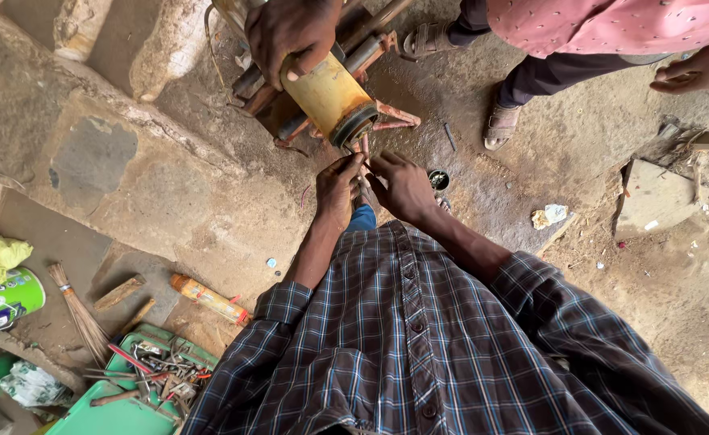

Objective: The person works on a yellow metal cylinder mounted on a stand, using a small metal rod to adjust or clean the end cap and then striking it with a hammer. Another person assists by holding the cylinder steady.

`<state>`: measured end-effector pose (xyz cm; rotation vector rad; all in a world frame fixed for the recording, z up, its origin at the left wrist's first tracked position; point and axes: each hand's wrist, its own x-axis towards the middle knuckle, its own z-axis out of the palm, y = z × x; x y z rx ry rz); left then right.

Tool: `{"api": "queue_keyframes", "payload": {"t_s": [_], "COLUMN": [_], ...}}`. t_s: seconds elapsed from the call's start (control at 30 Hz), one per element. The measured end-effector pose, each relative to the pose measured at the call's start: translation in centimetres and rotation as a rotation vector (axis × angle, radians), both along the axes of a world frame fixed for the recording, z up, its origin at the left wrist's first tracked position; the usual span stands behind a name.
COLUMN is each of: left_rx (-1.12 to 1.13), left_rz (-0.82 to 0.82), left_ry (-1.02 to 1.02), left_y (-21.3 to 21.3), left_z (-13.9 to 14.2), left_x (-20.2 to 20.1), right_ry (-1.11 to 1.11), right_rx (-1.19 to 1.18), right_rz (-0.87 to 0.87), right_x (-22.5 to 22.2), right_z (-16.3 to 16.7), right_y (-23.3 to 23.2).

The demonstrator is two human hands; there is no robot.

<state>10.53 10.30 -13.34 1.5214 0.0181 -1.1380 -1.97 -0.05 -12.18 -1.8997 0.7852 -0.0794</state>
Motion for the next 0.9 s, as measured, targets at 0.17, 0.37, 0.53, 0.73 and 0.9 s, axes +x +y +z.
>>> {"api": "queue_keyframes", "payload": {"t_s": [0.17, 0.37, 0.53, 0.73, 0.9], "left_rx": [-0.072, -0.179, -0.143, -0.176, -0.219], "left_rz": [-0.018, -0.062, -0.029, -0.014, -0.005], "left_ry": [0.069, 0.073, 0.061, 0.122, 0.140], "left_y": [-0.3, -0.2, -0.5, -0.6, -0.8], "left_z": [0.5, 0.6, 1.0, 1.5, 1.2], "left_x": [0.0, 0.0, -0.1, 0.1, 0.1], "right_ry": [-0.063, -0.226, -0.251, -0.264, -0.265], "right_rx": [1.383, 1.493, 1.425, 1.575, 1.587], "right_rz": [-0.418, -0.141, -0.220, -0.332, -0.406], "right_x": [-1.4, -1.8, -1.5, -1.3, -0.9], "right_z": [0.2, -2.0, -2.0, -1.0, -1.0], "right_y": [-0.9, -0.3, 0.4, 0.1, 0.4]}}
